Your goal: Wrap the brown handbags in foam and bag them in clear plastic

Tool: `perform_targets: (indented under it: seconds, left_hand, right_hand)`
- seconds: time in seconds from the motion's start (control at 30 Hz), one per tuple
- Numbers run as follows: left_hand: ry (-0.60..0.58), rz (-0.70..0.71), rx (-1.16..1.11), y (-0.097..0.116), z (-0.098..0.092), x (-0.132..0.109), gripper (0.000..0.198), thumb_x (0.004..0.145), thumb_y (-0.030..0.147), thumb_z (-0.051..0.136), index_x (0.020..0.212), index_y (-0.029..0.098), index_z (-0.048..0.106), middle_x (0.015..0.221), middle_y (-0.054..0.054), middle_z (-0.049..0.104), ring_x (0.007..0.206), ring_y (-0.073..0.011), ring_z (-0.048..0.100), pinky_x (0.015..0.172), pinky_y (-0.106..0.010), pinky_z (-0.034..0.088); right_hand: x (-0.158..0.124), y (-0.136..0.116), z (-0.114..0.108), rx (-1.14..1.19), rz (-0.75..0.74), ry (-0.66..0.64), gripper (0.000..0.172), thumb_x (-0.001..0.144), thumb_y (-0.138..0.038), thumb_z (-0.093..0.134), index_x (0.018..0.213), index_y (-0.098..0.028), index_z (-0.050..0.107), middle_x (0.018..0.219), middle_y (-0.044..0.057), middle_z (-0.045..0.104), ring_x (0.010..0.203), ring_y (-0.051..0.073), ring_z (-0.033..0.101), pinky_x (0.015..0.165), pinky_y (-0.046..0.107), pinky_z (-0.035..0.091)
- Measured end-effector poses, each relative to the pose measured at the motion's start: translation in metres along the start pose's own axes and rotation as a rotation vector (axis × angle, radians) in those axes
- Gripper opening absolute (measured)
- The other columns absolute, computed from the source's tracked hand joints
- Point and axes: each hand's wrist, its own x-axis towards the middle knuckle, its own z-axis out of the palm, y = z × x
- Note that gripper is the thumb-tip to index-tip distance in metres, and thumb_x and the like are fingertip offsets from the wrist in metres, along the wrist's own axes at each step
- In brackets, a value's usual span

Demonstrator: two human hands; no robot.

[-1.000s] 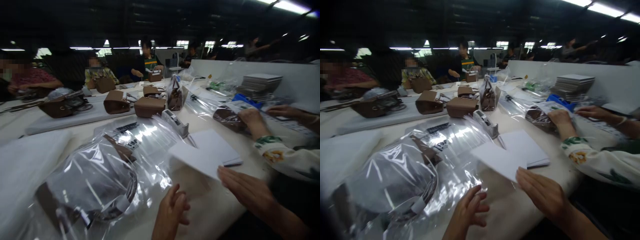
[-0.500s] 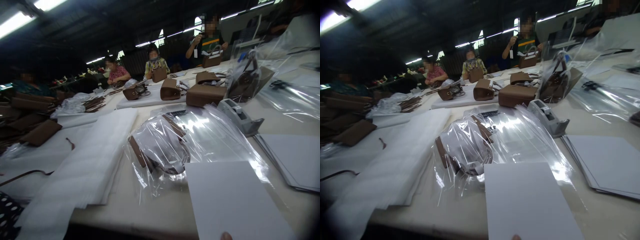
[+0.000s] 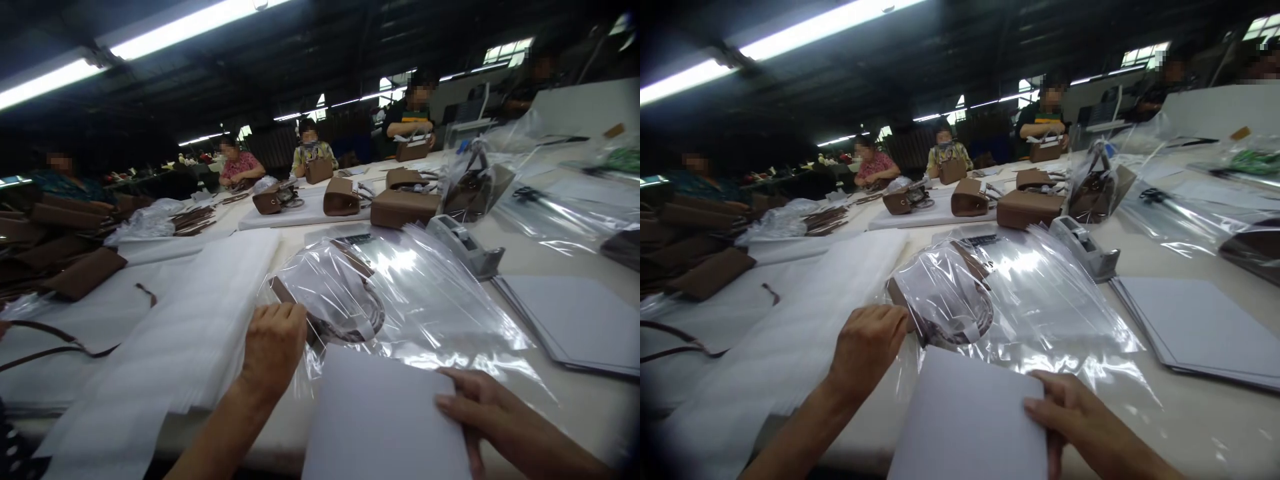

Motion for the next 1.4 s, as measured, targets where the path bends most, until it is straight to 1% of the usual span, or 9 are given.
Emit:
perform_targets:
  seconds: [0.13, 0.3, 0.47, 0.57, 0.7, 0.83, 1.07, 1.23, 1.4]
  left_hand:
    - [0.009, -0.017, -0.216, 0.003, -0.004, -0.013, 0.015, 0.081, 0.031, 0.051, 0.086, 0.017, 0.053, 0.083, -0.004, 0.059, 0.081, -0.0196, 0.054, 0.077, -0.036, 0.041]
    - [-0.02, 0.094, -0.082, 0.013, 0.006, -0.043, 0.062, 0.07, 0.03, 0.063, 0.126, 0.021, 0.038, 0.127, -0.01, 0.046, 0.118, -0.0316, 0.039, 0.1, -0.058, 0.019]
    - [0.073, -0.003, 0.038, 0.008, 0.018, -0.039, 0.015, 0.082, 0.013, 0.048, 0.09, 0.019, 0.06, 0.088, -0.005, 0.061, 0.089, -0.022, 0.056, 0.092, -0.047, 0.034]
    - [0.156, -0.03, -0.121, 0.0, 0.018, -0.033, 0.017, 0.086, 0.02, 0.046, 0.073, 0.018, 0.056, 0.069, -0.002, 0.056, 0.07, -0.0173, 0.053, 0.072, -0.034, 0.041]
    - [0.29, -0.017, -0.255, -0.012, 0.013, -0.035, 0.012, 0.086, 0.021, 0.048, 0.077, 0.017, 0.055, 0.069, -0.001, 0.054, 0.069, -0.0159, 0.051, 0.069, -0.031, 0.039]
    - [0.317, 0.107, -0.182, -0.02, 0.014, -0.044, 0.007, 0.084, 0.016, 0.052, 0.078, 0.017, 0.055, 0.067, -0.001, 0.054, 0.068, -0.0163, 0.051, 0.073, -0.033, 0.04]
    - [0.21, 0.208, -0.148, -0.024, 0.013, -0.037, 0.011, 0.084, 0.011, 0.048, 0.084, 0.018, 0.056, 0.068, -0.001, 0.052, 0.069, -0.0169, 0.05, 0.072, -0.034, 0.04]
    - [0.247, 0.173, -0.256, -0.03, 0.008, -0.03, 0.008, 0.086, 0.018, 0.047, 0.088, 0.017, 0.056, 0.072, -0.001, 0.054, 0.069, -0.0159, 0.051, 0.065, -0.029, 0.04]
    - [0.225, 0.143, -0.087, -0.022, 0.014, -0.014, 0.008, 0.083, 0.018, 0.05, 0.087, 0.018, 0.058, 0.071, -0.002, 0.055, 0.069, -0.019, 0.052, 0.068, -0.033, 0.041]
  right_hand:
    - [0.026, -0.029, 0.004, 0.122, -0.05, -0.066, 0.042, 0.076, -0.041, 0.056, 0.106, -0.011, 0.057, 0.067, 0.001, 0.057, 0.044, 0.009, 0.053, 0.042, 0.019, 0.041]
    - [0.016, -0.029, -0.034, 0.105, -0.006, 0.117, 0.033, 0.076, -0.035, 0.058, 0.1, -0.013, 0.059, 0.063, 0.001, 0.055, 0.044, 0.008, 0.05, 0.042, 0.018, 0.04]
    - [0.01, -0.033, -0.041, 0.087, 0.036, 0.069, 0.023, 0.077, -0.033, 0.057, 0.087, -0.013, 0.059, 0.071, 0.004, 0.058, 0.046, 0.008, 0.051, 0.043, 0.016, 0.04]
    - [0.021, -0.044, -0.021, 0.087, 0.023, -0.012, 0.023, 0.077, -0.034, 0.057, 0.082, -0.012, 0.056, 0.068, 0.002, 0.057, 0.043, 0.006, 0.051, 0.041, 0.015, 0.039]
    - [0.049, -0.063, 0.003, 0.206, -0.031, 0.055, 0.022, 0.075, -0.031, 0.059, 0.083, -0.011, 0.055, 0.062, -0.001, 0.053, 0.042, 0.006, 0.048, 0.039, 0.015, 0.04]
    - [0.066, -0.071, -0.002, 0.319, -0.114, 0.196, 0.022, 0.072, -0.032, 0.062, 0.075, -0.011, 0.053, 0.058, -0.002, 0.048, 0.042, 0.004, 0.042, 0.035, 0.014, 0.035]
    - [0.058, -0.048, 0.004, 0.423, -0.097, 0.371, 0.029, 0.073, -0.041, 0.062, 0.077, -0.015, 0.049, 0.056, -0.006, 0.042, 0.04, 0.002, 0.036, 0.031, 0.012, 0.027]
    - [0.062, -0.031, 0.018, 0.41, -0.089, 0.482, 0.032, 0.072, -0.045, 0.061, 0.075, -0.017, 0.046, 0.052, -0.007, 0.038, 0.038, 0.003, 0.033, 0.029, 0.013, 0.023]
    - [0.074, -0.046, 0.038, 0.275, -0.171, 0.328, 0.033, 0.075, -0.047, 0.056, 0.073, -0.015, 0.046, 0.054, -0.006, 0.044, 0.039, 0.004, 0.04, 0.031, 0.015, 0.033]
